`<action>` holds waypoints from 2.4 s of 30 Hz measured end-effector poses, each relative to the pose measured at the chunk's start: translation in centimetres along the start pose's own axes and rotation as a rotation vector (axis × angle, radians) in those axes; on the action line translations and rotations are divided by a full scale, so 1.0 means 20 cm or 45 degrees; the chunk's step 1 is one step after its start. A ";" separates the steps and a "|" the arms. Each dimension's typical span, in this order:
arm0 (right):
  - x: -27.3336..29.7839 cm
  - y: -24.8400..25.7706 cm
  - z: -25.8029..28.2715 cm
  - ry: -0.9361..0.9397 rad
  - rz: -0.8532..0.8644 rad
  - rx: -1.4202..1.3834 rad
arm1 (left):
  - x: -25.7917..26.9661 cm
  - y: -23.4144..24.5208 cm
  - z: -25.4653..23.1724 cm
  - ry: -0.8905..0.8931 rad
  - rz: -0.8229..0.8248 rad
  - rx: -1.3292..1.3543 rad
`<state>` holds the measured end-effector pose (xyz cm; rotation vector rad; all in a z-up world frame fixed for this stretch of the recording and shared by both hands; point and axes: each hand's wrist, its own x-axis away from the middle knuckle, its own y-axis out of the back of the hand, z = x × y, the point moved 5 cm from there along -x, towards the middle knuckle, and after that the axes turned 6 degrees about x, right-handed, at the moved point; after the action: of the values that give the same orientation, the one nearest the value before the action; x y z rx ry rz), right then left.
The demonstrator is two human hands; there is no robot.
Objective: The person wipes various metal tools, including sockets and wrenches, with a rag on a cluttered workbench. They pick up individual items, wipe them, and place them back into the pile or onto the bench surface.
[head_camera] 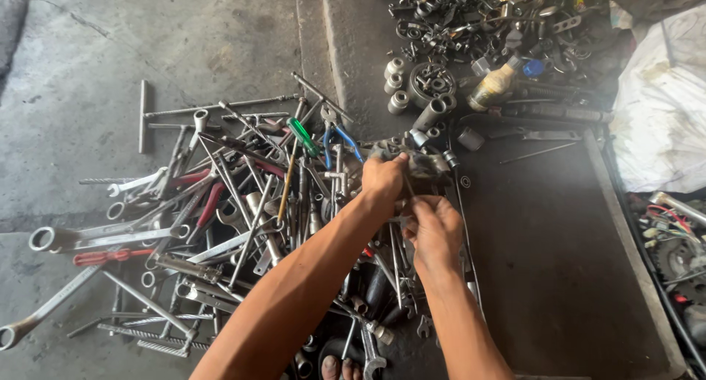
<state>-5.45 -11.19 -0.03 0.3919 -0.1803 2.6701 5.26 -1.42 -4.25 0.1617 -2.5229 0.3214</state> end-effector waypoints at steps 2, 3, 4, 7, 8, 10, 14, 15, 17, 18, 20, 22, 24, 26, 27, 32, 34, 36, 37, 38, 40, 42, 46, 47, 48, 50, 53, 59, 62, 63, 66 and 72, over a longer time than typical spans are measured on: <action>0.02 0.03 0.00 -0.093 -0.019 -0.104 | -0.03 -0.03 0.04 0.020 0.000 -0.049; 0.02 0.05 0.00 -0.139 -0.029 -0.159 | -0.04 -0.05 0.06 0.029 0.001 -0.076; 0.02 0.06 0.01 -0.160 -0.038 -0.192 | -0.06 -0.06 0.06 -0.025 0.001 -0.099; 0.05 0.07 0.01 -0.251 -0.057 -0.308 | -0.11 -0.01 0.00 -0.132 -0.030 0.007; 0.07 0.09 0.01 -0.299 -0.070 -0.345 | -0.13 0.03 -0.03 -0.119 -0.050 0.166; 0.08 0.12 0.01 -0.340 -0.035 -0.480 | -0.18 0.13 -0.13 -0.201 -0.084 0.296; 0.05 0.10 -0.01 -0.350 0.002 -0.743 | -0.11 0.22 -0.15 -0.067 0.330 0.367; 0.02 0.08 -0.02 -0.353 -0.024 -0.783 | -0.06 0.20 -0.11 0.018 0.457 0.318; -0.03 0.01 -0.01 -0.099 -0.020 -0.348 | 0.08 0.11 0.00 0.116 0.720 0.235; -0.04 -0.02 0.00 0.023 -0.012 -0.124 | 0.13 0.06 0.03 0.128 0.851 0.207; -0.05 -0.07 0.00 0.173 0.074 0.244 | 0.12 0.05 0.08 0.164 0.641 -0.113; -0.07 -0.08 -0.02 0.163 0.134 0.575 | 0.10 0.07 0.09 0.162 0.502 -0.322; -0.12 -0.01 -0.03 -0.012 0.165 0.871 | 0.08 0.10 0.07 0.125 0.447 -0.421; -0.20 0.06 0.05 0.212 0.015 0.804 | 0.08 0.12 0.03 -0.108 0.503 -0.420; -0.22 0.10 0.08 0.322 -0.060 0.769 | 0.10 0.13 0.02 -0.223 0.531 -0.419; -0.35 0.15 0.02 -0.172 0.080 0.307 | 0.11 0.14 0.01 -0.265 0.454 -0.627; -0.35 0.17 -0.02 -0.244 0.151 0.181 | 0.10 0.13 0.03 -0.262 0.495 -0.592; -0.34 0.18 -0.07 -0.279 0.229 0.112 | 0.09 0.14 0.06 -0.293 0.537 -0.573; -0.34 0.20 -0.08 -0.285 0.235 0.103 | 0.09 0.15 0.08 -0.272 0.552 -0.546; -0.35 0.21 -0.09 -0.287 0.240 0.095 | 0.08 0.15 0.09 -0.252 0.568 -0.518; -0.38 0.23 -0.09 -0.268 0.227 0.036 | 0.07 0.13 0.10 -0.197 0.605 -0.385; -0.40 0.25 -0.10 -0.226 0.188 -0.065 | 0.07 0.10 0.11 -0.120 0.644 -0.176; -0.41 0.35 -0.12 -0.194 0.132 -0.153 | 0.05 0.09 0.09 0.023 0.363 -0.124; -0.41 0.39 -0.12 -0.183 0.182 -0.122 | 0.04 0.11 0.09 0.085 0.271 -0.103; -0.41 0.42 -0.12 -0.174 0.238 -0.088 | 0.03 0.14 0.08 0.146 0.173 -0.078; -0.43 0.54 -0.09 -0.177 0.136 0.025 | 0.02 0.19 0.03 0.008 0.225 -0.118; -0.53 0.69 0.00 -0.138 -0.038 0.119 | 0.01 0.21 0.00 -0.127 0.245 -0.550; -0.78 0.69 0.19 -0.089 -0.237 -0.230 | -0.01 0.09 -0.05 -0.261 0.327 -0.557; -0.72 0.58 0.17 -0.033 -0.144 0.407 | -0.03 0.03 -0.12 -0.325 0.407 -0.453; -0.68 0.54 0.15 -0.039 -0.093 0.465 | -0.03 0.02 -0.14 -0.343 0.441 -0.408; -0.52 0.39 0.06 -0.048 0.112 0.541 | 0.02 -0.02 -0.24 -0.802 0.444 -0.737; -0.39 0.22 0.18 0.407 0.287 0.825 | 0.16 -0.12 -0.38 -0.859 0.367 -0.920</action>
<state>0.18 -18.91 0.78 0.1288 0.7948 2.9111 7.22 -1.86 4.01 -0.4529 -3.1366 -0.6518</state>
